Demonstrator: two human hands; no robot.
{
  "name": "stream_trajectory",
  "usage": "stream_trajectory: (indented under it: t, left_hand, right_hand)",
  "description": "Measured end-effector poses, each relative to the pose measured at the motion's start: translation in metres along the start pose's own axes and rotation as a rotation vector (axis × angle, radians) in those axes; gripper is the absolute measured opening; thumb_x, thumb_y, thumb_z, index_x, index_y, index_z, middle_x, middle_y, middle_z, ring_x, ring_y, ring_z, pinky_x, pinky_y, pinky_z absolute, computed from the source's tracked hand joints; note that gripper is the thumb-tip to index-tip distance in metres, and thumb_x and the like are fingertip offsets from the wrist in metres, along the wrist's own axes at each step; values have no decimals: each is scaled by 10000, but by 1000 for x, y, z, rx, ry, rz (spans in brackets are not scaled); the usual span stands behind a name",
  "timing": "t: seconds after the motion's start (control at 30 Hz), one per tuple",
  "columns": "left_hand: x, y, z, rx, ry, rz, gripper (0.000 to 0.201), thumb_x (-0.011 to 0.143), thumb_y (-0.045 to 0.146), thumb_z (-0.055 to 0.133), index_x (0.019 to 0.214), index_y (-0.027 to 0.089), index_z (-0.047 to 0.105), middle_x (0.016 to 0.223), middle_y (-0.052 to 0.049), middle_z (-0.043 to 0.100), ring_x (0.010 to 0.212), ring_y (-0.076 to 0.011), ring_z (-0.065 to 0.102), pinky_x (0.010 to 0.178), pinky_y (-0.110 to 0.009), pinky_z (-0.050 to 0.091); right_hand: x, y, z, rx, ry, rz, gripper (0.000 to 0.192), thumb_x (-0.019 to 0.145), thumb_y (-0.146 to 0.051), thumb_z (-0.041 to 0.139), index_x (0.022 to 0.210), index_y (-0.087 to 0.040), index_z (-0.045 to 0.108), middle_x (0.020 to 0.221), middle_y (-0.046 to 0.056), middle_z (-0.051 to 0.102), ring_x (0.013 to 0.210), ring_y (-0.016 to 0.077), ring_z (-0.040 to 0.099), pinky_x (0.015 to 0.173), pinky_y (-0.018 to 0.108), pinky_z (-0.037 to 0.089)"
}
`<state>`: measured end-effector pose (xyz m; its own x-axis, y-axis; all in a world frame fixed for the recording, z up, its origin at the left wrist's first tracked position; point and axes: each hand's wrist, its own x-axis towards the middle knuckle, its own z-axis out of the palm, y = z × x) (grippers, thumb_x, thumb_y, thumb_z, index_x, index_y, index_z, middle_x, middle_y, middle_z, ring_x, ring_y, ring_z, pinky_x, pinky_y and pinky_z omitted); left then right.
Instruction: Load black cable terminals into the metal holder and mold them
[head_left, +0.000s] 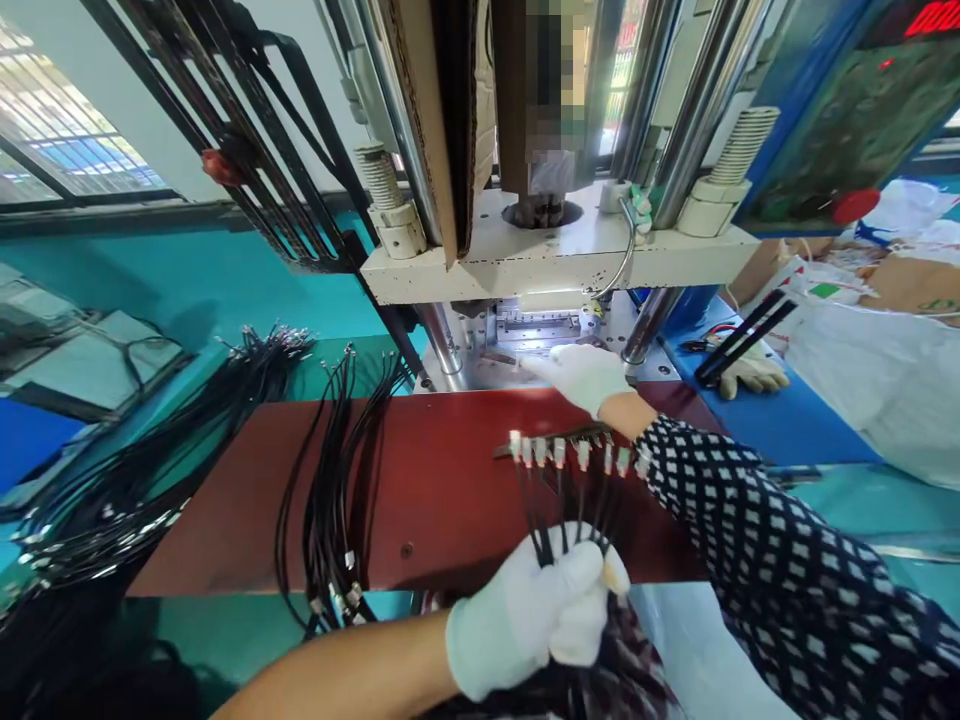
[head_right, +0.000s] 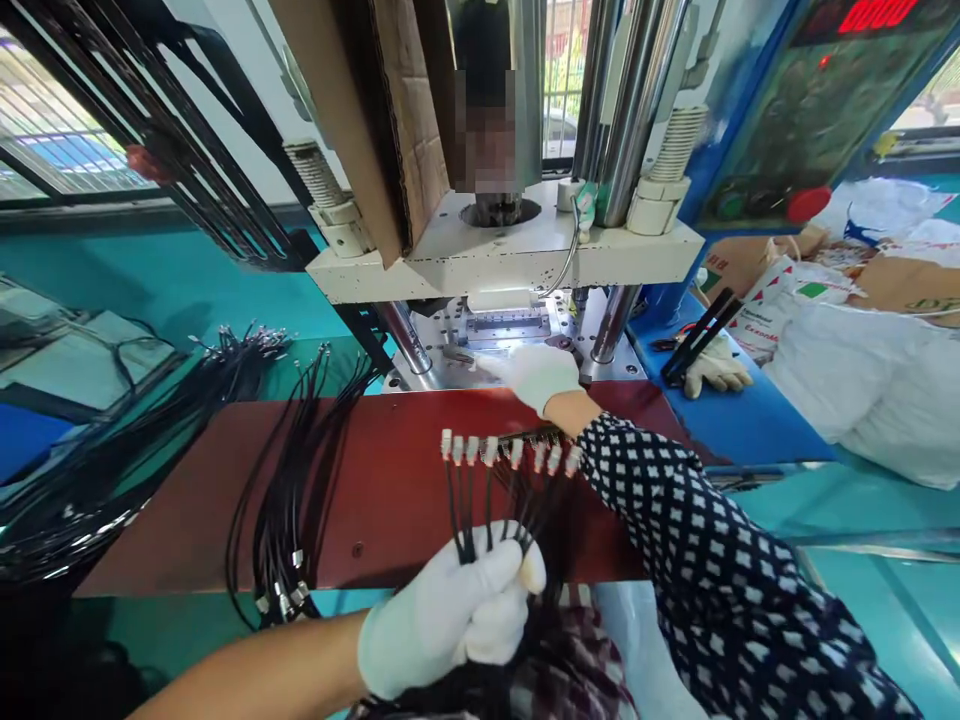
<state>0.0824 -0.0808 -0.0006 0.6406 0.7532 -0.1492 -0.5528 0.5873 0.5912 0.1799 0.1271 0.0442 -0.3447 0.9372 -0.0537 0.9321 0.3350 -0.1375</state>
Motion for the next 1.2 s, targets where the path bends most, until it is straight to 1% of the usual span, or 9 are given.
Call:
stream_trajectory:
  t: [0.13,0.2,0.33,0.47,0.8,0.9,1.03,1.13,1.2]
  left_hand:
    - [-13,9,-4,36,-112,88,315,961,435,524,965,123,564,496,108,278,372,-25,194,386,-162,217]
    - [-15,14,-7,66,-151,114,326,959,435,529,980,113,572,506,101,297,373,-28,220,388,-168,232]
    - [-14,17,-12,123,-100,179,319,962,430,525,981,114,569,518,95,312,380,-27,224,399,-180,235]
    - [-9,15,-18,196,-37,205,340,966,451,512,991,115,558,530,93,315,400,-28,230,419,-189,235]
    - [0,18,-24,297,71,199,441,923,550,537,991,114,546,548,91,328,430,-32,238,438,-203,234]
    - [2,20,-25,293,73,190,444,917,554,544,989,116,540,548,94,324,433,-33,231,436,-203,231]
    - [5,21,-25,296,68,175,447,920,559,535,981,116,538,545,95,327,426,-31,229,431,-202,232]
    - [7,21,-25,320,74,158,475,907,585,536,973,114,539,549,93,335,426,-31,241,429,-201,239]
    - [8,21,-24,339,86,158,496,896,603,540,966,112,542,549,90,347,421,-29,255,428,-203,249]
  right_hand:
    - [5,15,19,-9,-79,-98,571,825,-741,501,980,-226,691,940,88,723,879,263,660,733,335,455]
    - [5,19,32,-41,-75,-163,525,830,-707,538,1000,-232,682,930,70,723,860,262,667,720,334,448]
    - [10,23,52,-50,15,-311,461,894,-610,550,1083,-209,676,1032,80,698,903,253,653,782,347,441]
    - [15,27,59,-31,54,-445,376,895,-505,620,1053,-173,696,1043,106,662,991,260,590,817,345,441]
    - [14,31,58,98,30,-438,370,904,-499,603,1005,-162,715,968,105,647,938,240,583,811,343,453]
    - [12,33,47,218,23,-434,371,861,-472,657,1075,-173,710,1020,98,662,967,246,594,875,377,461]
    - [-3,24,2,552,117,-482,285,925,-390,554,1077,-192,692,1138,76,659,1087,219,586,1002,387,431]
    - [-21,5,-36,713,-39,-666,281,969,-357,467,1067,-225,696,1162,41,663,1111,182,590,1016,362,431]
    - [-31,-10,-51,743,-175,-767,282,971,-359,470,1049,-227,706,1152,33,664,1101,169,597,1013,345,433]
